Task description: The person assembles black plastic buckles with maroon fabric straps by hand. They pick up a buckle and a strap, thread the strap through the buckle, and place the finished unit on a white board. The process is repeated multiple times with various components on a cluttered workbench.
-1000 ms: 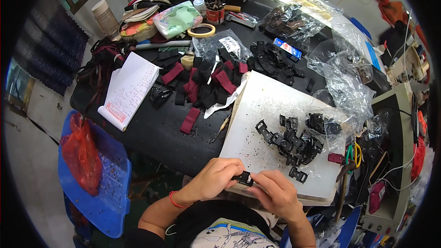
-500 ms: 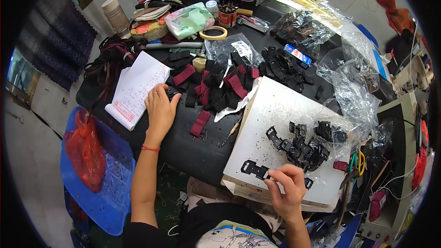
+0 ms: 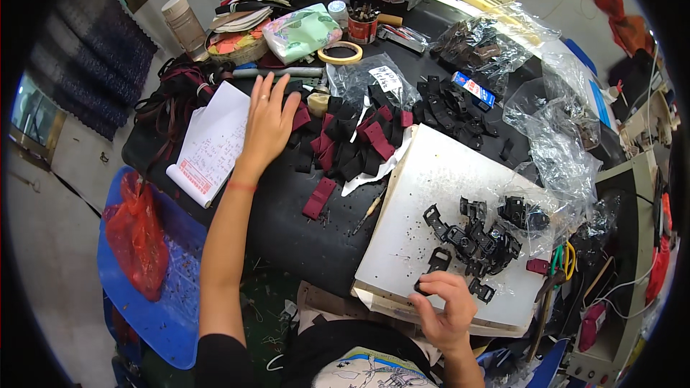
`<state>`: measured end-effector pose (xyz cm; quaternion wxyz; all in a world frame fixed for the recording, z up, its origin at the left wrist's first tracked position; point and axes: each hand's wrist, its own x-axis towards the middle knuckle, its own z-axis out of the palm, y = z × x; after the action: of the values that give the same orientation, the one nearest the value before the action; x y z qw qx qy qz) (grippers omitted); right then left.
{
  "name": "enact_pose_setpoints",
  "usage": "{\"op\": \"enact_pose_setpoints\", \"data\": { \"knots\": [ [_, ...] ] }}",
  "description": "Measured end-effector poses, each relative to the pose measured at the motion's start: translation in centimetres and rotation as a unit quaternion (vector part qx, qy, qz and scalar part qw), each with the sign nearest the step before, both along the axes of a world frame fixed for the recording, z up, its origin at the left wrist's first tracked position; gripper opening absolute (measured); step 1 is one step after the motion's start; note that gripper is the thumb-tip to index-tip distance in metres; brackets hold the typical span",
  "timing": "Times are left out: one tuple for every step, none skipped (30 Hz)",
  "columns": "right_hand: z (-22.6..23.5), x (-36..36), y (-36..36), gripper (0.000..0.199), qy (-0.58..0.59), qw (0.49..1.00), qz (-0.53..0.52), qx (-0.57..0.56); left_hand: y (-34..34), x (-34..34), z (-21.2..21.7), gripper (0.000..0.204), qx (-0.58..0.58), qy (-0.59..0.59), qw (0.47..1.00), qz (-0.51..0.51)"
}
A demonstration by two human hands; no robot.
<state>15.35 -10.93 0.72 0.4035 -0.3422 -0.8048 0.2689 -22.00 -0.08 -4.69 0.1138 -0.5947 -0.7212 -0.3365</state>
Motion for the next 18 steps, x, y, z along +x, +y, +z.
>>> {"op": "enact_pose_setpoints", "data": {
  "knots": [
    [0.1, -0.2, -0.3, 0.031, -0.003, 1.0, 0.011, 0.005, 1.3, -1.6, -1.0, 0.047, -0.019, 0.008, 1.0, 0.014],
    [0.0, -0.1, -0.6, 0.03, -0.001, 1.0, 0.008, -0.003, 2.4, -1.7, -1.3, 0.044, -0.033, 0.036, 0.998, 0.042],
    [-0.1, 0.1, -0.9, 0.029, 0.004, 1.0, 0.004, -0.009, 2.3, -2.0, -1.5, 0.042, -0.062, 0.018, 0.998, 0.028],
    [-0.2, 0.3, -1.1, 0.028, 0.006, 1.0, -0.006, -0.013, 2.2, -1.4, -1.5, 0.04, -0.088, -0.004, 0.996, 0.008],
    [-0.4, 0.5, -1.2, 0.028, 0.01, 1.0, -0.017, -0.022, 1.9, -0.6, -1.8, 0.038, -0.119, -0.023, 0.993, -0.012],
    [-0.6, 0.7, -1.2, 0.026, 0.013, 0.999, -0.031, -0.023, 1.4, 0.5, -2.4, 0.034, -0.081, -0.067, 0.994, -0.022],
    [-0.8, 0.9, -1.2, 0.026, 0.017, 0.999, -0.038, -0.026, 0.7, 1.7, -2.3, 0.034, -0.06, -0.069, 0.995, -0.026],
    [-1.1, 0.9, -1.1, 0.026, 0.023, 0.998, -0.04, -0.031, -0.2, 2.6, -2.4, 0.033, -0.047, -0.074, 0.996, -0.021],
    [-1.3, 0.9, -1.2, 0.026, 0.028, 0.998, -0.04, -0.035, -1.2, 3.7, -2.6, 0.033, -0.034, -0.079, 0.996, -0.015],
    [-1.3, 0.9, -1.1, 0.026, 0.031, 0.998, -0.035, -0.036, -2.0, 4.9, -2.6, 0.034, -0.039, -0.082, 0.996, -0.012],
    [-1.2, 0.9, -1.0, 0.027, 0.034, 0.998, -0.031, -0.035, -2.8, 6.2, -2.4, 0.034, -0.042, -0.083, 0.996, -0.009],
    [-1.0, 0.8, -0.9, 0.027, 0.037, 0.998, -0.028, -0.033, -3.6, 7.5, -2.3, 0.034, -0.035, -0.094, 0.995, 0.001],
    [-0.8, 0.6, -1.0, 0.028, 0.038, 0.998, -0.032, -0.041, -4.3, 8.6, -2.3, 0.034, -0.032, -0.106, 0.994, 0.003],
    [-0.6, 0.5, -1.0, 0.029, 0.038, 0.997, -0.039, -0.048, -4.7, 9.9, -2.3, 0.034, -0.034, -0.113, 0.993, 0.003],
    [-0.3, 0.4, -1.0, 0.029, 0.039, 0.997, -0.048, -0.054, -5.0, 11.2, -2.3, 0.033, -0.036, -0.12, 0.992, 0.001],
    [0.1, 0.5, -0.9, 0.031, 0.037, 0.998, -0.031, -0.045, -5.3, 12.4, -2.6, 0.033, -0.026, -0.119, 0.993, 0.005],
    [0.6, 0.6, -0.8, 0.032, 0.033, 0.999, -0.015, -0.038, -5.4, 13.4, -3.0, 0.033, -0.019, -0.119, 0.993, 0.008],
    [1.5, 0.7, -0.6, 0.034, 0.03, 0.999, 0.0, -0.032, -5.5, 14.2, -2.6, 0.036, -0.022, -0.144, 0.989, -0.01]
  ]
}}
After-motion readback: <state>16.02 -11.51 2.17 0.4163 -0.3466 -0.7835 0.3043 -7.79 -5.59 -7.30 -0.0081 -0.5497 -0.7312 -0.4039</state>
